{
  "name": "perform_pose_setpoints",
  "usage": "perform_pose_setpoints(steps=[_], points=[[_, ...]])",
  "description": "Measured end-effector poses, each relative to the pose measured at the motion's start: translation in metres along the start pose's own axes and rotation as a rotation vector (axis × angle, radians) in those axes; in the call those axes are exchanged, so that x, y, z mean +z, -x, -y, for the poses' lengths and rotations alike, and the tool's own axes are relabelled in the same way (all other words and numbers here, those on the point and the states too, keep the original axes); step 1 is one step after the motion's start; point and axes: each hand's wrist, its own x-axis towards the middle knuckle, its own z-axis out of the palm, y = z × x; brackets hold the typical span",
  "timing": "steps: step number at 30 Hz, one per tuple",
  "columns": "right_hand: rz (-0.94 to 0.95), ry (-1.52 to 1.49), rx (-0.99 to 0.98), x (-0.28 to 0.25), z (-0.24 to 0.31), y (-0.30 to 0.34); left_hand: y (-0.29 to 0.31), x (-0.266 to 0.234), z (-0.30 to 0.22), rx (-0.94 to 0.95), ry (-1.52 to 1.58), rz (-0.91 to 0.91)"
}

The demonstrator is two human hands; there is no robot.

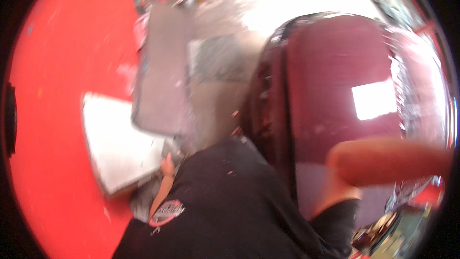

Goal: The person uses sandpaper to smooth the surface of a maroon car's front bumper and hood. They switch between different pieces of sandpaper and occasionally inspect the surface. Another person is seen in the background working on the vehicle.

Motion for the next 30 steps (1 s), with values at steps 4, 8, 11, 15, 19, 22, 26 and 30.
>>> perform_pose_setpoints(steps=[4, 8, 11, 15, 19, 22, 26, 30], points=[[-0.053, -0.077, 0.180, -0.025, -0.085, 0.035, -0.012, 0.024, -0.087, -0.005, 0.518, 0.268], [-0.207, -0.071, 0.681, -0.070, -0.234, 0.169, 0.039, 0.013, -0.212, 0.125, 0.717, 0.491], [-0.372, -0.068, 0.869, -0.089, -0.229, 0.237, 0.076, 0.028, -0.296, 0.250, 0.640, 0.613], [-0.577, -0.151, 0.847, -0.098, -0.205, 0.269, 0.106, 0.050, -0.378, 0.413, 0.590, 0.957], [-0.814, -0.122, 0.695, -0.113, -0.180, 0.279, 0.136, 0.093, -0.441, 0.705, 0.346, 1.297], [-0.865, -0.162, 0.572, -0.108, -0.155, 0.267, 0.169, 0.111, -0.474, 0.935, 0.167, 1.453], [-1.002, -0.035, 0.379, -0.071, -0.160, 0.251, 0.232, 0.090, -0.509, 0.902, 0.171, 1.724], [-1.142, 0.043, 0.204, -0.040, -0.174, 0.238, 0.222, 0.107, -0.527, 1.345, 0.237, 1.801]])
